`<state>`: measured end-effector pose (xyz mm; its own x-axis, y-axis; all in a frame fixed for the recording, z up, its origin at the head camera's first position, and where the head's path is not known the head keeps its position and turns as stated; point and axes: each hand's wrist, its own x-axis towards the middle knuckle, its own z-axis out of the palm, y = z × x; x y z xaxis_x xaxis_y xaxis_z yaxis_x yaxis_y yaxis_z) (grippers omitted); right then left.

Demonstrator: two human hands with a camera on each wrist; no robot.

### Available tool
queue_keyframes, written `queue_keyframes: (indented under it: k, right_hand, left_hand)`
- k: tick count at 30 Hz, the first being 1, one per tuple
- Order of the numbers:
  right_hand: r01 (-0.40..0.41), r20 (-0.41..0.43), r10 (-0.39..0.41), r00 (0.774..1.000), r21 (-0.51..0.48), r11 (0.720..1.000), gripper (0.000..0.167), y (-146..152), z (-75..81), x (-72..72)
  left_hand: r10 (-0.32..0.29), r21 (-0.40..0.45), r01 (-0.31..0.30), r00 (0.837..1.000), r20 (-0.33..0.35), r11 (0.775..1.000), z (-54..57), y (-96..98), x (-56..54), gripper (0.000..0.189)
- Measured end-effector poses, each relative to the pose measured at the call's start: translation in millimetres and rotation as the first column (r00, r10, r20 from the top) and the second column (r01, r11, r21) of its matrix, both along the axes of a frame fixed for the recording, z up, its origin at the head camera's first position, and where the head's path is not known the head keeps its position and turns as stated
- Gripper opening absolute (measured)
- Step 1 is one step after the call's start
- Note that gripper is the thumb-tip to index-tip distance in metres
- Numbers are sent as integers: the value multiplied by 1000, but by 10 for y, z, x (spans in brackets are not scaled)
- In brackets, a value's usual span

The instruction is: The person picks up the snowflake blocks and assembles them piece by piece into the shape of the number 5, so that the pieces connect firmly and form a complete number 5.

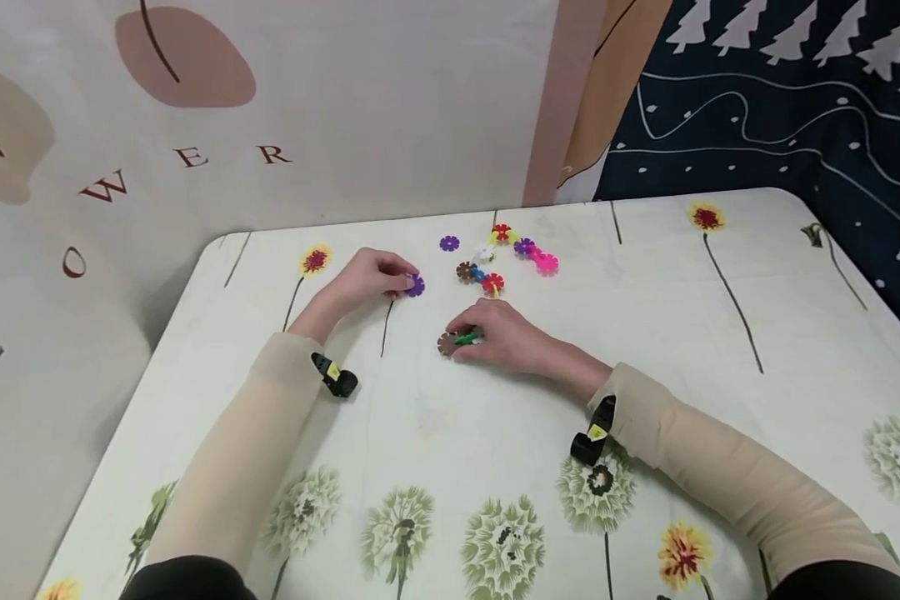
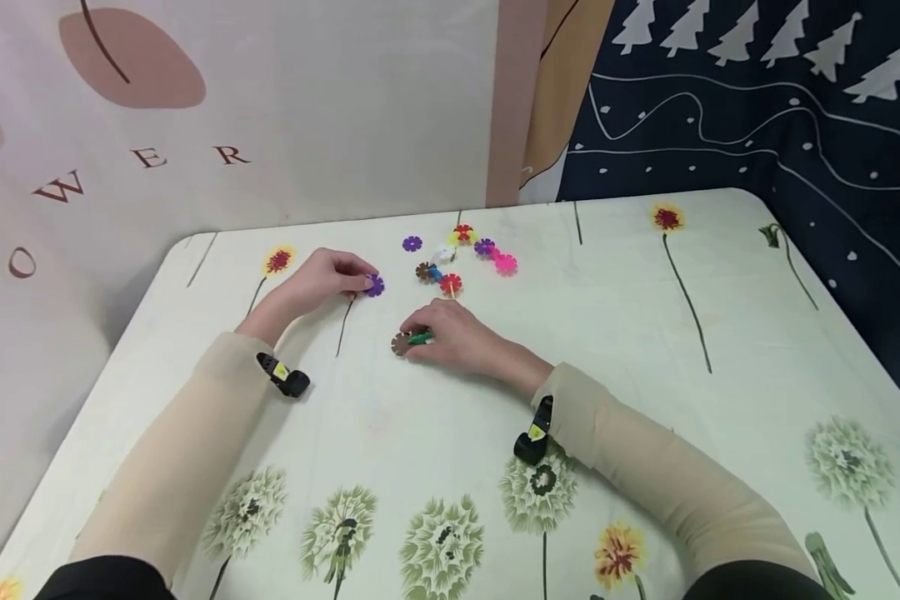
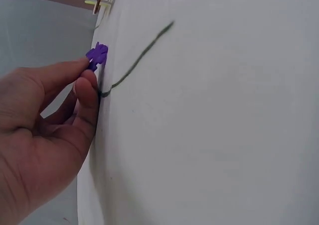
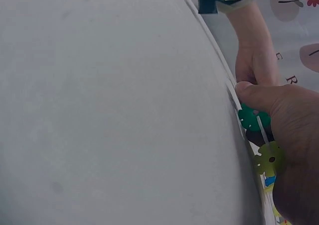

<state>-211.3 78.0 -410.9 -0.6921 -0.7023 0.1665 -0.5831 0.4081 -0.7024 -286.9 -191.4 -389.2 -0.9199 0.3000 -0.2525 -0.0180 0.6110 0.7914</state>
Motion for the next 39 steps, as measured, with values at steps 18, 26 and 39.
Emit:
queue_keyframes:
  k: [18, 26, 39]
  right_hand:
    - [56, 3, -56, 998, -61, 997, 30, 27, 0, 12]
    - [77, 14, -76, 997, -81, 994, 30, 17, -9, 16]
    - [89, 10, -89, 996, -94, 992, 28, 22, -3, 24]
  left_hand:
    - [-114, 276, 57, 974, 194, 959, 2, -4, 440, 21]
    - [-130, 366, 49, 971, 199, 929, -58, 28, 472, 19]
    - [-163, 399, 77, 968, 188, 914, -71, 85, 486, 10]
